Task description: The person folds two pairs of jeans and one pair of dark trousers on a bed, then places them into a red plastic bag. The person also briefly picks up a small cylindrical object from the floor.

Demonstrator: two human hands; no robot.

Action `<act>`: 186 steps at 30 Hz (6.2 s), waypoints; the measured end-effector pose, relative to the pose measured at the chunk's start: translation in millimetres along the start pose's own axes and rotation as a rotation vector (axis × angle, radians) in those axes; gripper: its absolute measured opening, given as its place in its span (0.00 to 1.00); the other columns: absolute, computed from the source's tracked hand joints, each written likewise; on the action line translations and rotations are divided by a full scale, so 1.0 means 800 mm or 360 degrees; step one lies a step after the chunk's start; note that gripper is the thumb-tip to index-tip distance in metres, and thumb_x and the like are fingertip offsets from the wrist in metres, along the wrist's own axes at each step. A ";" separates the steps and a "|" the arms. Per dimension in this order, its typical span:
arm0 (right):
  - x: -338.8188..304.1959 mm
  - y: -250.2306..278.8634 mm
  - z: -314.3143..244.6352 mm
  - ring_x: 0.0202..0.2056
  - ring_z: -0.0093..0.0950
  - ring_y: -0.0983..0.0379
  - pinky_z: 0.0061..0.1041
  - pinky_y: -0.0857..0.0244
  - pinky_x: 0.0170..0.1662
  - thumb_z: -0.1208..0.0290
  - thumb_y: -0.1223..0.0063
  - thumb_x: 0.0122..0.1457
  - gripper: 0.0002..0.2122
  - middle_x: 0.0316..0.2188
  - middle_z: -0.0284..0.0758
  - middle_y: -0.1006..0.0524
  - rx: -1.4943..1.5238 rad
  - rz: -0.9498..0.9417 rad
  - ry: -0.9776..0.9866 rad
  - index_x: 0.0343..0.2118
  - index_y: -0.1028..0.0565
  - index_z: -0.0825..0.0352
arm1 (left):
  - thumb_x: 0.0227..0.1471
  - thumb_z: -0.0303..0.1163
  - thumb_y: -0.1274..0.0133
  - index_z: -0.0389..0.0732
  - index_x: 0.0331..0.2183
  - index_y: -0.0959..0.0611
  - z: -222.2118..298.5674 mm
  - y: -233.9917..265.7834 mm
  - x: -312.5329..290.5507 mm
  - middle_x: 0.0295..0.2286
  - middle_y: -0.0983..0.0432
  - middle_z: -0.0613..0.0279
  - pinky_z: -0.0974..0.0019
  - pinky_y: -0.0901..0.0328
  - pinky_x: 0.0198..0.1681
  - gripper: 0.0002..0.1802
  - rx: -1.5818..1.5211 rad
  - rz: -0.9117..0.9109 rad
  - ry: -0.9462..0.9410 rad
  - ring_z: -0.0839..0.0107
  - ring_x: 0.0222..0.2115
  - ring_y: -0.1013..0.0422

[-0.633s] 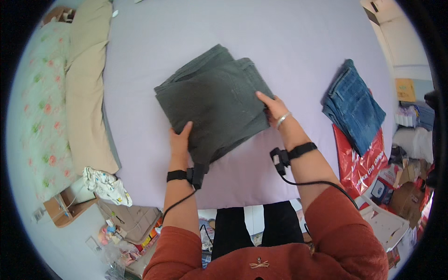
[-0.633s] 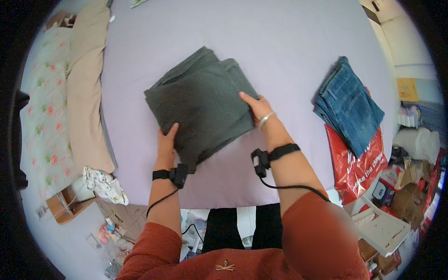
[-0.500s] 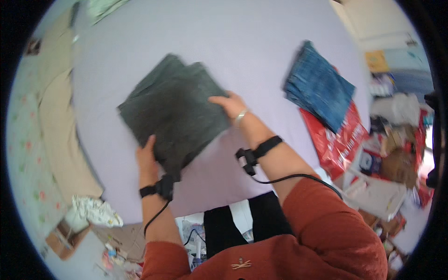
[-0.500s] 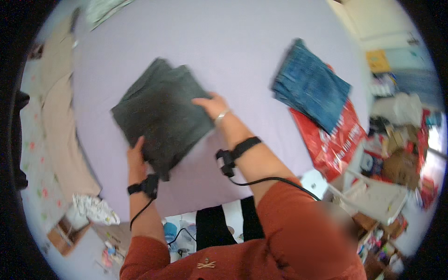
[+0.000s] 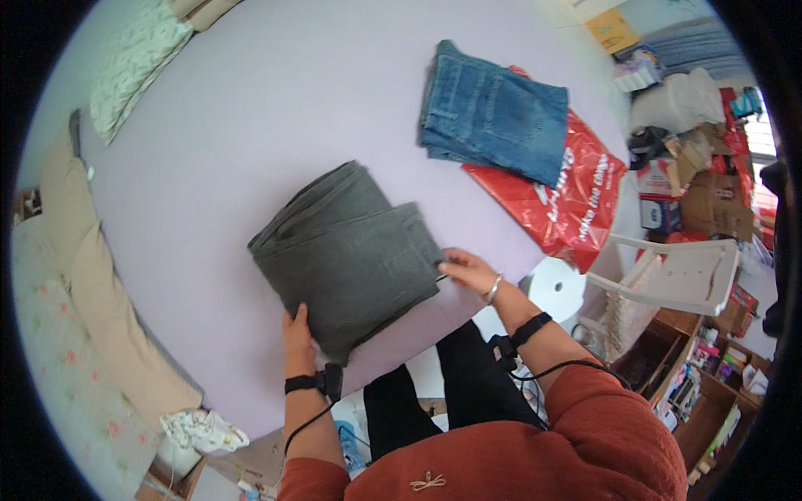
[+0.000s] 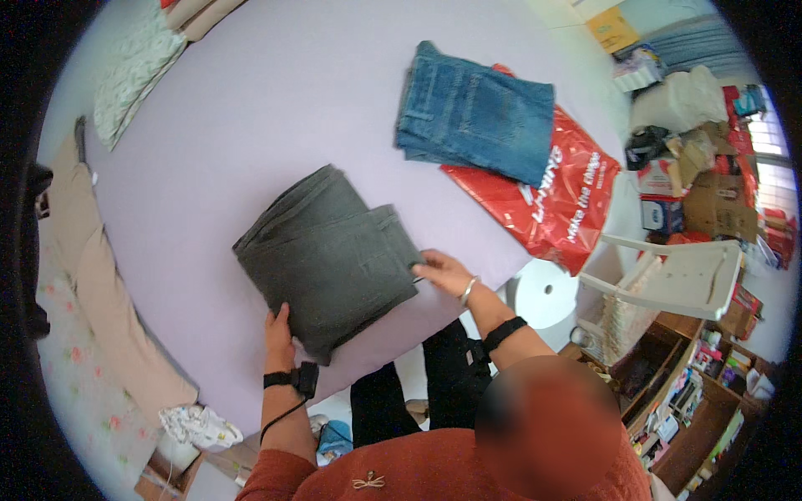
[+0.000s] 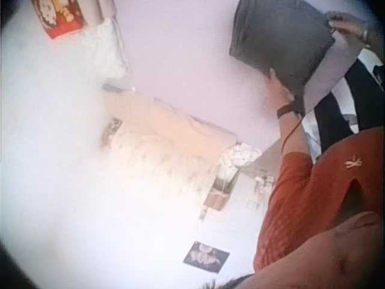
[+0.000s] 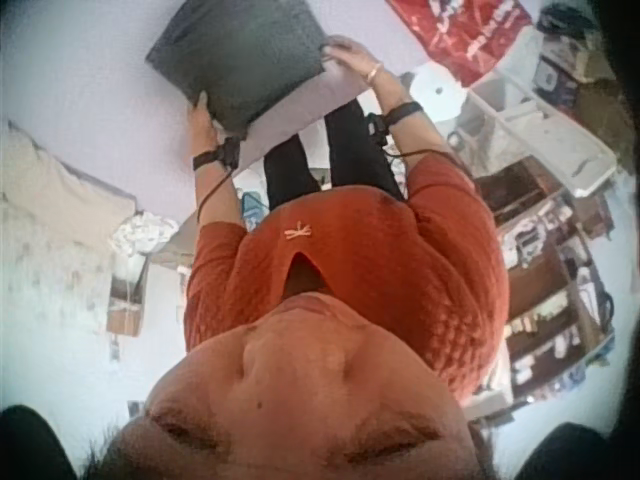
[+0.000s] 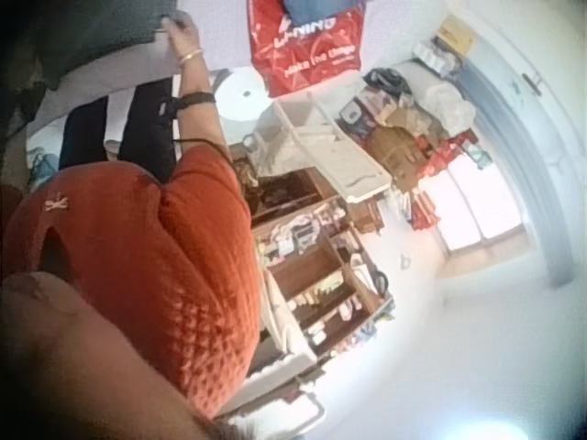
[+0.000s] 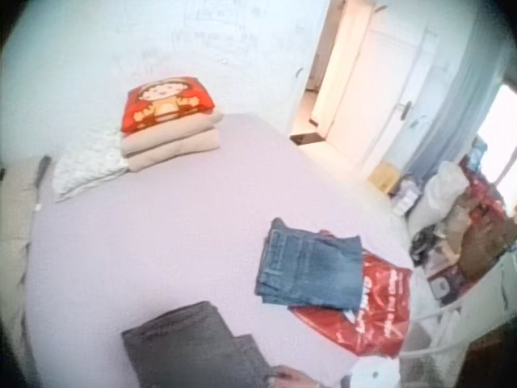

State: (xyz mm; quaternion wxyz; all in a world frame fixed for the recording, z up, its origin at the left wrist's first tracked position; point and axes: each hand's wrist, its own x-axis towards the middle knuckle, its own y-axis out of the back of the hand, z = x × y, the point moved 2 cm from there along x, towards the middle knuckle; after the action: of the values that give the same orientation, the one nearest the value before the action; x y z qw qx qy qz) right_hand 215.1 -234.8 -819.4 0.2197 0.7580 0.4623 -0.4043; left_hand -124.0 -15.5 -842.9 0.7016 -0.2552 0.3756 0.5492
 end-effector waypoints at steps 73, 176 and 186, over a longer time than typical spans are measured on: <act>0.070 0.391 -0.174 0.40 0.36 0.21 0.34 0.26 0.43 0.66 0.33 0.48 0.25 0.42 0.43 0.20 0.1028 0.0399 0.0204 0.48 0.26 0.73 | 0.42 0.65 0.39 0.51 0.67 0.49 0.172 -0.670 0.033 0.66 0.72 0.39 0.29 0.61 0.62 0.61 0.2223 -0.0150 -0.1696 0.38 0.66 0.68; -0.008 0.273 0.123 0.31 0.27 0.25 0.27 0.34 0.30 0.57 0.39 0.56 0.16 0.30 0.34 0.23 0.1749 0.1439 -0.0242 0.35 0.26 0.66 | 0.50 0.32 0.38 0.35 0.47 0.21 0.145 -0.392 -0.010 0.41 0.25 0.59 0.65 0.35 0.49 0.22 0.0988 -0.0401 -0.1071 0.69 0.44 0.30; -0.111 0.322 -0.096 0.33 0.28 0.26 0.27 0.33 0.40 0.72 0.40 0.54 0.07 0.30 0.37 0.21 -0.0360 0.1273 0.1455 0.34 0.20 0.70 | 0.51 0.44 0.38 0.39 0.60 0.34 0.144 -0.509 -0.010 0.54 0.33 0.55 0.62 0.39 0.53 0.40 0.0918 -0.0615 -0.0559 0.66 0.52 0.36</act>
State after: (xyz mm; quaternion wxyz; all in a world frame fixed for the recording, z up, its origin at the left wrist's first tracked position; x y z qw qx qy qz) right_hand 451.0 -349.4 -713.3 0.2129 0.9412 0.2295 0.1267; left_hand 295.1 -39.9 -790.8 0.8887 -0.0155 0.3337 0.3141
